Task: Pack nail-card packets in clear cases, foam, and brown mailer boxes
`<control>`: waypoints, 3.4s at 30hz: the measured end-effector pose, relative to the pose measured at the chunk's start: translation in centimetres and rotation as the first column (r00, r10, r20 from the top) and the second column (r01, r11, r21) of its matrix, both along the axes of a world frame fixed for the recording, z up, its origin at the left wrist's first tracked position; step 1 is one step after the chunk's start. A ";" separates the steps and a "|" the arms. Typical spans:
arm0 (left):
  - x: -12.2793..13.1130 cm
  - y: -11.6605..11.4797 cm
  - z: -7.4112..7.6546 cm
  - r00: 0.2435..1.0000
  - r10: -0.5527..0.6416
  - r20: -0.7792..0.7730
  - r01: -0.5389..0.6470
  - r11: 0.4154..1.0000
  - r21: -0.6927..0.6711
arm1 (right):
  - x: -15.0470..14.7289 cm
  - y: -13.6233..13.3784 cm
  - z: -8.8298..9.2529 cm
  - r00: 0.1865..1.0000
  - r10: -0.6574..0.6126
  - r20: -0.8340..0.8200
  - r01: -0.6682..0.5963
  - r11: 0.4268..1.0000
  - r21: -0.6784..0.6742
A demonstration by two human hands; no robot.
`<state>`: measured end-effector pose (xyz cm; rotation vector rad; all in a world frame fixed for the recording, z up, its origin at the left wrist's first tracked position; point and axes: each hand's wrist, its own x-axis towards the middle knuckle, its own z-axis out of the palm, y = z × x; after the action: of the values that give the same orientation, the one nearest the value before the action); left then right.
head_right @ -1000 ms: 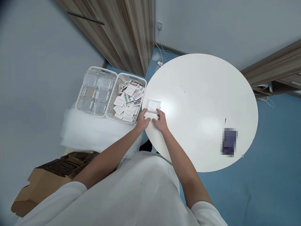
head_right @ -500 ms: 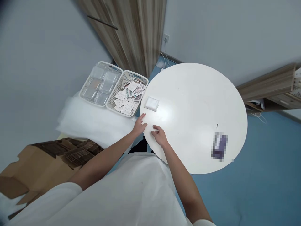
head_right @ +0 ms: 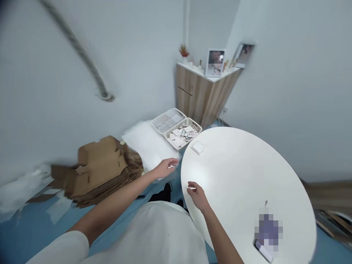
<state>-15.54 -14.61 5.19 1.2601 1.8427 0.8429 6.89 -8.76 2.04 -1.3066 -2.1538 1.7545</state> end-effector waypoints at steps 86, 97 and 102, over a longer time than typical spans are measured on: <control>-14.9 -30.0 -3.5 0.497 0.323 -0.806 -0.112 0.944 0.309 | -30.6 -14.0 6.4 0.973 0.143 -0.179 -0.003 0.789 0.614; -15.7 -29.3 -3.2 0.486 0.405 -0.775 -0.233 0.914 0.332 | -27.5 -16.7 4.0 0.714 0.665 0.217 -0.552 0.345 0.760; -16.3 -29.2 -2.1 0.452 0.490 -0.745 -0.267 0.872 0.411 | -26.9 -15.8 2.7 0.735 0.671 0.096 -0.617 0.604 0.504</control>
<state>-31.87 -43.83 3.10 1.5861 2.9862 0.7440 -20.04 -24.55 4.69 -0.2844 -2.9638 1.1578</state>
